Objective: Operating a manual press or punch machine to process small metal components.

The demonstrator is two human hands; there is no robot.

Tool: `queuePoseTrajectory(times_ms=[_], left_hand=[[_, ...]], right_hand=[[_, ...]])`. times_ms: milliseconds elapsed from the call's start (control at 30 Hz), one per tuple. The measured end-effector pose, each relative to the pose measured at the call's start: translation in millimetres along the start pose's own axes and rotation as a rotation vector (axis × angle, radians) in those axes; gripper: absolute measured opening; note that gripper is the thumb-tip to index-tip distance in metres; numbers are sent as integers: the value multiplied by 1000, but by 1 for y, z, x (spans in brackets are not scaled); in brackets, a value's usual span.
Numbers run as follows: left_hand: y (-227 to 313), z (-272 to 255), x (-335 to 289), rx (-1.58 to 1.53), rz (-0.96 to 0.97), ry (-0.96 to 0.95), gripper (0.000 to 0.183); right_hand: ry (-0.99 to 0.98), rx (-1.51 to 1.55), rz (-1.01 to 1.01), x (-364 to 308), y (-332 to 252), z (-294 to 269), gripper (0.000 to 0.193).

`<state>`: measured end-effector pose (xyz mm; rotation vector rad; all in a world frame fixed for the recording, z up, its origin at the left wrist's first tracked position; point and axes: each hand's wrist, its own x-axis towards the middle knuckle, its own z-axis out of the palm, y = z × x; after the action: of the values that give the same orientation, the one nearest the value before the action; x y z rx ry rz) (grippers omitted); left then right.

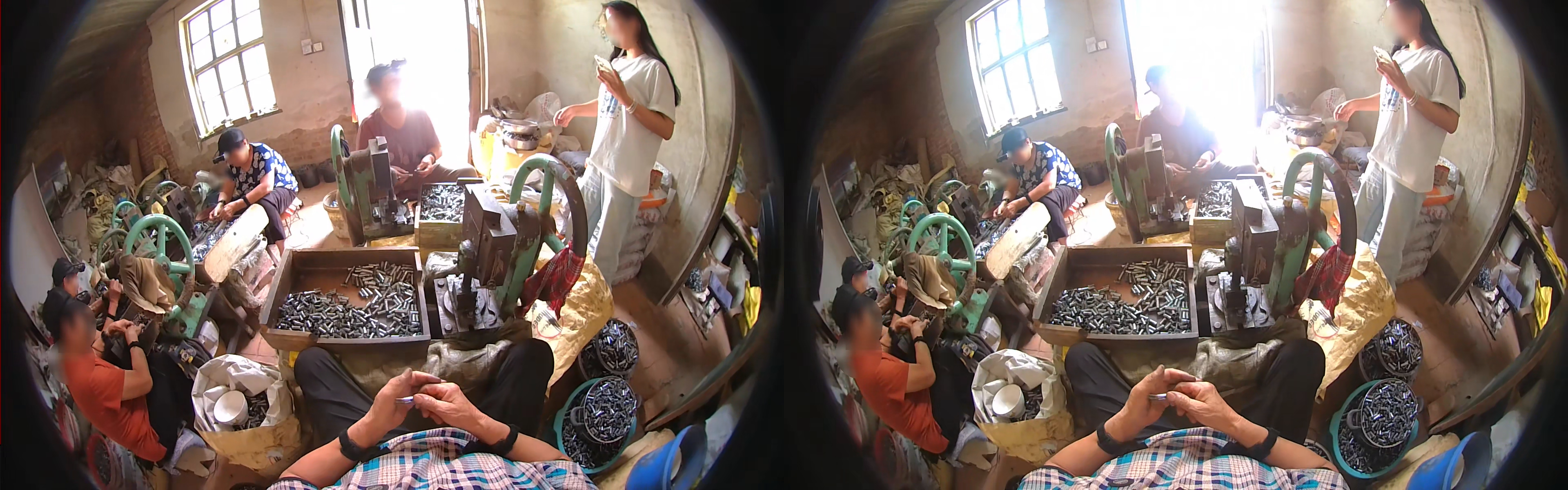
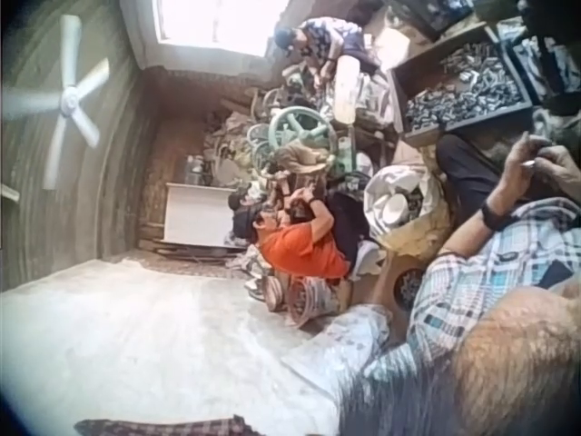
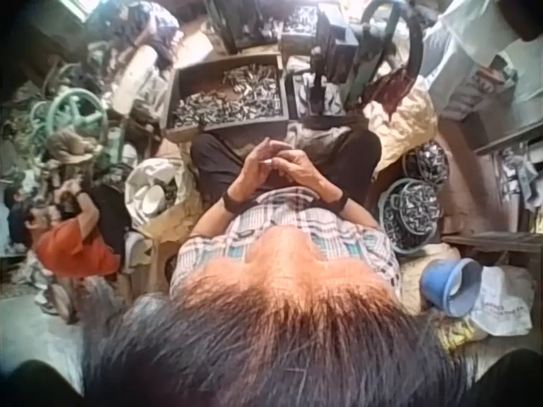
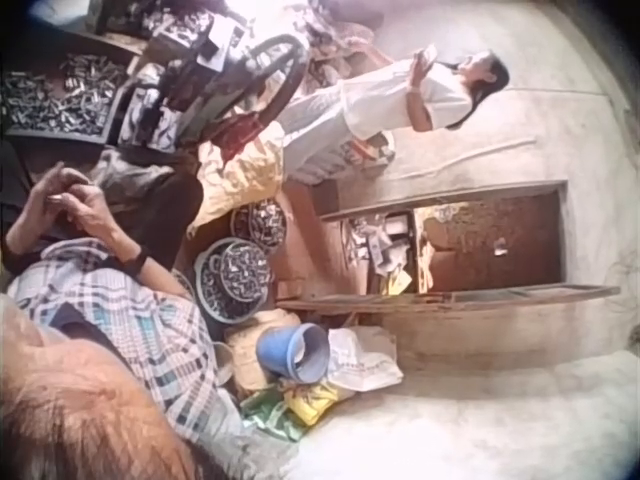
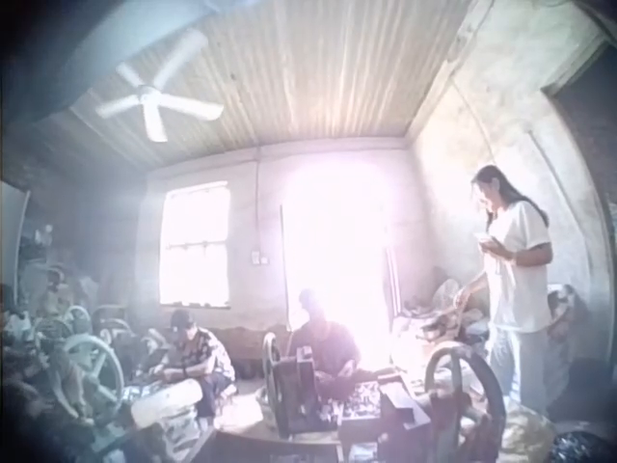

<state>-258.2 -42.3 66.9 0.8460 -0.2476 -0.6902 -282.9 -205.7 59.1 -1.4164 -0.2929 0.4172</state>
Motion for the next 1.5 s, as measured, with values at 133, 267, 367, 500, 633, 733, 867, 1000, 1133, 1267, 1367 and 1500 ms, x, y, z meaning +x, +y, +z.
queuePoseTrajectory(times_ms=[133, 267, 367, 500, 633, 733, 867, 1000, 1133, 1267, 1367, 1500], left_hand=[[0, 3, 1, 70, 42, 30, 55], [-8, 4, 4, 35, 63, 47, 44], [-17, 3, 11, 237, 186, 119, 34], [-21, -2, 15, 143, 59, 108, 27], [-24, -9, 22, 209, 89, 146, 29], [-24, -18, 28, 216, 52, 120, 28], [-27, -28, 25, 374, 86, 222, 27], [-22, -30, 11, 627, 141, 180, 25], [-13, -29, -11, 630, 124, 182, 17], [-10, -31, -24, 486, 114, 175, 16], [-9, -35, -28, 394, 84, 208, 16], [-10, -42, -18, 414, 38, 172, 18]], right_hand=[[-5, -35, -71, -2, 3, 3, 23], [19, -25, -148, 2, 10, 4, 23], [33, 14, -121, 5, 18, 5, 22], [58, 51, -200, 8, 28, 2, 21], [41, 68, -33, 9, 31, -6, 19], [89, 29, -50, 10, 29, -11, 20], [210, -51, -157, 6, 24, -12, 24], [275, -417, -183, 1, 19, -6, 24], [313, -506, -208, -1, 14, 2, 26], [295, -472, -194, 3, 10, 11, 27], [264, -393, -147, 6, 7, 14, 29], [225, -408, -108, 12, 10, 4, 24]])
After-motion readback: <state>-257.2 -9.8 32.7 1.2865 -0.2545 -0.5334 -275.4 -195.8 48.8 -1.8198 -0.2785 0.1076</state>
